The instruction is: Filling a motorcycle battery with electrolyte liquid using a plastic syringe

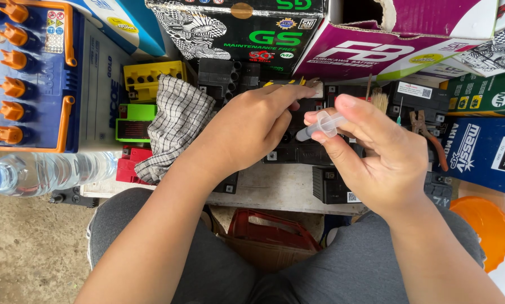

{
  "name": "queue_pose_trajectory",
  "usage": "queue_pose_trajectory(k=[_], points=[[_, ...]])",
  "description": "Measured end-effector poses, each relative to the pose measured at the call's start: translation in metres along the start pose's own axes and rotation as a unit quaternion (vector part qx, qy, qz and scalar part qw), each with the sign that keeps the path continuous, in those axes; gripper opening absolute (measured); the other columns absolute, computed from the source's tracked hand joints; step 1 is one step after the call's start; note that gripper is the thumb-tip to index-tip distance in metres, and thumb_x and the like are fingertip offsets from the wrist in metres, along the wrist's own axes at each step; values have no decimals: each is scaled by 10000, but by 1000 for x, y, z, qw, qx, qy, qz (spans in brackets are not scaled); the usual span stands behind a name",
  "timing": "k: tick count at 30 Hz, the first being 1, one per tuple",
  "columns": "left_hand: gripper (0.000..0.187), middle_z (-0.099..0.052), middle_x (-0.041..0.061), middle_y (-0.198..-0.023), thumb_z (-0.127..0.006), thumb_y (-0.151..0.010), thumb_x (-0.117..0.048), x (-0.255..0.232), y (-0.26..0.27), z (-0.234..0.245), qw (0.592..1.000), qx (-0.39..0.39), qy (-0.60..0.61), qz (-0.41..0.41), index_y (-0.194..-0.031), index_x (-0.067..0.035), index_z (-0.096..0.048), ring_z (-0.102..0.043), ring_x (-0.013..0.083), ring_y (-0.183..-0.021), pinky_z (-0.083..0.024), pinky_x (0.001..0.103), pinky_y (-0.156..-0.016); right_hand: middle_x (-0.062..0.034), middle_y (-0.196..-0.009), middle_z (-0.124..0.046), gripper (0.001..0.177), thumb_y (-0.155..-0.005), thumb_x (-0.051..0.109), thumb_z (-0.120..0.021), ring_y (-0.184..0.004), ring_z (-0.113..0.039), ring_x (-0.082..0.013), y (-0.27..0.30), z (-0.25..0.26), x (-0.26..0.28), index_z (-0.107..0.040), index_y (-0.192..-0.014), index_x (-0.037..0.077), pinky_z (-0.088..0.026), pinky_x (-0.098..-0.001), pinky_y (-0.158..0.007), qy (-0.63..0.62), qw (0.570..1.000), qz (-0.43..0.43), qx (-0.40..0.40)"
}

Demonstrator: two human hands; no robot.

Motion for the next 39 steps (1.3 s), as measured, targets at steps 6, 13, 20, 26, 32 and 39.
queue_pose_trajectory(k=[6,13,20,26,32,39], points=[[434,-630,225,-1418,-444,-972,-6,-1,0,1,1000,3,-1,8,-1397,-26,-529,-635,391,-1265,-504,448,-1027,-205,-1253,-705,408,-1006,-150,-751,-1104,-811,-364,0,0,0,-550,-1353,-74,-694,-340,-978,57,998,13,-3],[407,-629,237,-1410,-446,-983,-16,-1,0,1,1000,4,-2,5,-1381,-7,-532,-634,402,-1252,-501,451,-1021,-235,-1167,-765,365,-1004,-94,-776,-1067,-802,-293,-6,1,7,-585,-1311,-49,-661,-343,-966,106,994,34,6],[439,-641,201,-1413,-460,-979,-10,0,1,1,1000,5,-2,7,-1410,-58,-521,-659,370,-1215,-513,437,-1006,-252,-1151,-765,307,-1026,-107,-711,-1029,-813,-288,-7,-1,9,-599,-1304,-41,-681,-341,-934,85,995,48,14],[438,-661,195,-1371,-457,-961,-12,1,0,0,1000,7,-7,2,-1390,-53,-537,-662,359,-1184,-509,438,-983,-198,-1182,-772,338,-1022,-60,-768,-1079,-797,-267,-5,-3,7,-621,-1324,-21,-653,-341,-962,124,992,35,-5],[425,-658,210,-1372,-448,-981,-16,-4,-1,3,1000,10,0,3,-1397,-47,-534,-652,379,-1219,-504,436,-992,-213,-1213,-760,375,-1034,-58,-752,-1118,-790,-282,-5,-7,9,-573,-1361,-18,-647,-353,-1023,117,992,44,-15],[387,-664,212,-1363,-453,-1004,-33,-3,-1,3,1000,10,-3,8,-1381,-33,-543,-656,385,-1206,-515,437,-976,-232,-1170,-762,342,-996,-99,-778,-1060,-803,-290,-5,-7,11,-618,-1290,-31,-676,-359,-982,113,990,80,-21]])
Point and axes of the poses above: each hand's wrist, its own y-axis away from the middle knuckle, its own z-axis out of the back of the hand, x = y × z, the point moved 2 cm from there along -y, towards the middle knuckle
